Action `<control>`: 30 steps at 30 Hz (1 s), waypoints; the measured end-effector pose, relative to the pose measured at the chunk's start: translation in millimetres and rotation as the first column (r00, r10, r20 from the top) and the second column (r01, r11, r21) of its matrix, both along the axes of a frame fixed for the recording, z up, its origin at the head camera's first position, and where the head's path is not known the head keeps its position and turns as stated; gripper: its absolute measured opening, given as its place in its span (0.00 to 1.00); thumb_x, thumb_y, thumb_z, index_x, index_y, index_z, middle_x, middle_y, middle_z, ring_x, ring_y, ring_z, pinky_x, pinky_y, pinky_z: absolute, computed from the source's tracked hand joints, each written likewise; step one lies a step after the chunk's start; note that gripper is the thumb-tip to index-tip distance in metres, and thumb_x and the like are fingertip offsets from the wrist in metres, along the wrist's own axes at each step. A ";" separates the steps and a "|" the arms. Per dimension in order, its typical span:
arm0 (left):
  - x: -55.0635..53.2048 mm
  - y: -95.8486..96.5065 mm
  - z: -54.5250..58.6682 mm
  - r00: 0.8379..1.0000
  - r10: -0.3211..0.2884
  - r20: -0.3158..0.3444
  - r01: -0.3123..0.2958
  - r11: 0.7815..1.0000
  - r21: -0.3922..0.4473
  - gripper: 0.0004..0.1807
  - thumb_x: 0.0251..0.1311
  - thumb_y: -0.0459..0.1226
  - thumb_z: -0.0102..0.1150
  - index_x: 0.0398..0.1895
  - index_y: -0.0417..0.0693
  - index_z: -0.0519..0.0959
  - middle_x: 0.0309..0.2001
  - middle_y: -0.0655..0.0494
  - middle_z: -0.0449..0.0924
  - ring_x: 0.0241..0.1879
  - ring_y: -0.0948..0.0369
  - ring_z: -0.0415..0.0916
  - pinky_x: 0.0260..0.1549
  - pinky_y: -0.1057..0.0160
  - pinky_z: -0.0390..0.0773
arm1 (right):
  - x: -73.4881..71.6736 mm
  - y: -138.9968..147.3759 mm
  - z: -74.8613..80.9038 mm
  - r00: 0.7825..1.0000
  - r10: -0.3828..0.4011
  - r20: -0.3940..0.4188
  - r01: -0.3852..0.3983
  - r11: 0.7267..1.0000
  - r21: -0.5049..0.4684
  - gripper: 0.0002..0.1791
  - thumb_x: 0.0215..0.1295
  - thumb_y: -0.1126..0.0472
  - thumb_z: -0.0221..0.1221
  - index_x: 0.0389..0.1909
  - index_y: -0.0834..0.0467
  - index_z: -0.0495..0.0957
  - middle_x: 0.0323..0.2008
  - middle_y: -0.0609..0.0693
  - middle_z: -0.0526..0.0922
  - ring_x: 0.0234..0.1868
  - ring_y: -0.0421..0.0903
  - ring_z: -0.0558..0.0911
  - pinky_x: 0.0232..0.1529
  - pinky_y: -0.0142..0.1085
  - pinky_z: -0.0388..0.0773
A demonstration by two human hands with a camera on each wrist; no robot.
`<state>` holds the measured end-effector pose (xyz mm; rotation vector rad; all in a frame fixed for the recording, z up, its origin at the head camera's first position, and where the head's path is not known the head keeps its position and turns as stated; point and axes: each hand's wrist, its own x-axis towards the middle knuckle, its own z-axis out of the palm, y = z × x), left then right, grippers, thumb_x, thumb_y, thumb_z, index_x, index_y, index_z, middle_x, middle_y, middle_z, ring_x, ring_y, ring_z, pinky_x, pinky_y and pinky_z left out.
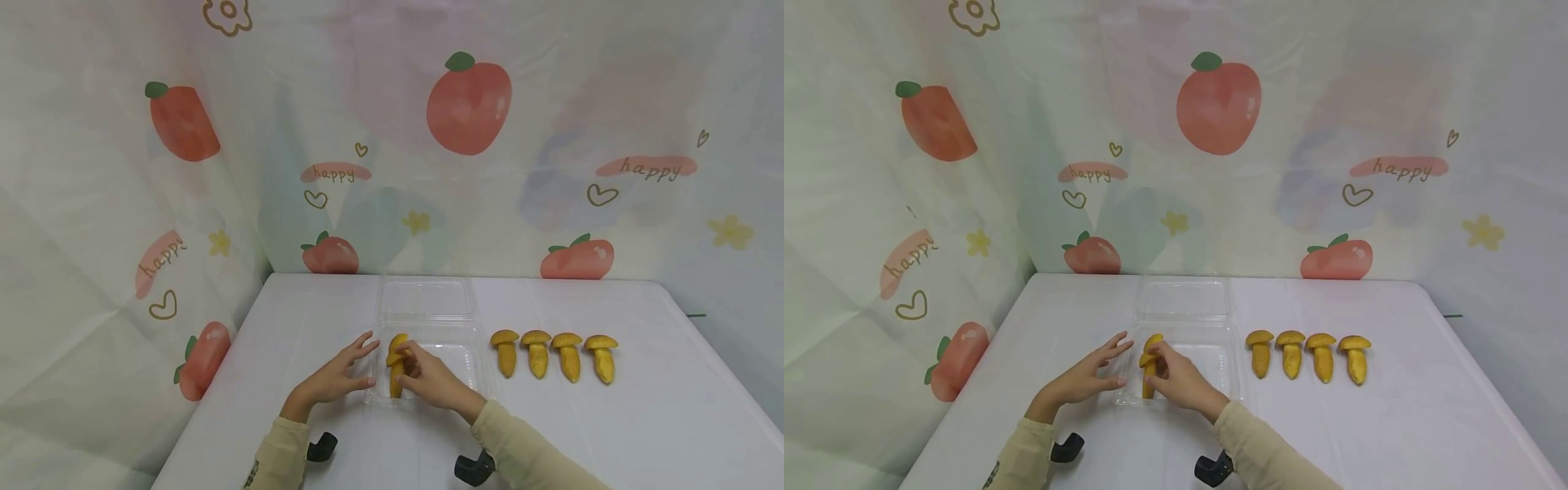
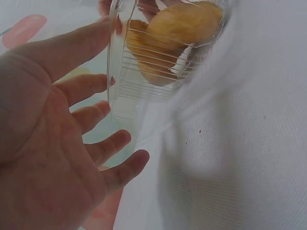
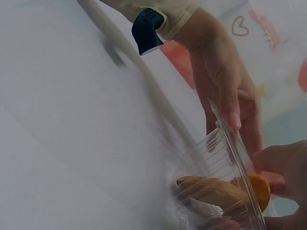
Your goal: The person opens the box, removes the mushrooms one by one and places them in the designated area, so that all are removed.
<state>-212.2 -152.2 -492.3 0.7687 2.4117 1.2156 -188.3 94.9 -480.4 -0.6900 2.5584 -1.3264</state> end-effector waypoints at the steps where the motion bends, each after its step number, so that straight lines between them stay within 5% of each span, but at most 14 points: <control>1: -0.4 -0.2 -0.4 1.000 0.000 -0.002 0.000 1.000 -0.001 0.40 0.67 0.40 0.63 0.79 0.45 0.58 0.83 0.44 0.41 0.81 0.37 0.40 0.70 0.28 0.55 | -0.5 -0.6 -1.3 1.000 0.002 0.000 -0.002 1.000 0.001 0.27 0.67 0.63 0.62 0.65 0.63 0.68 0.51 0.60 0.83 0.46 0.48 0.81 0.42 0.33 0.79; 15: 1.8 1.5 3.4 1.000 0.020 0.020 -0.020 1.000 -0.012 0.40 0.67 0.40 0.63 0.79 0.47 0.58 0.83 0.46 0.41 0.81 0.38 0.41 0.71 0.28 0.54 | -3.9 6.2 -1.2 0.992 -0.119 0.033 0.122 0.988 -0.096 0.32 0.60 0.67 0.67 0.65 0.59 0.66 0.51 0.60 0.80 0.43 0.48 0.82 0.41 0.30 0.79; 30: -1.7 -0.8 -1.6 1.000 0.000 -0.003 0.000 0.999 -0.033 0.41 0.68 0.41 0.63 0.80 0.46 0.57 0.83 0.45 0.41 0.80 0.37 0.42 0.71 0.28 0.55 | -3.6 32.8 9.7 0.980 -0.197 0.022 0.198 0.977 -0.079 0.31 0.66 0.72 0.60 0.68 0.53 0.67 0.59 0.61 0.79 0.48 0.50 0.84 0.47 0.40 0.83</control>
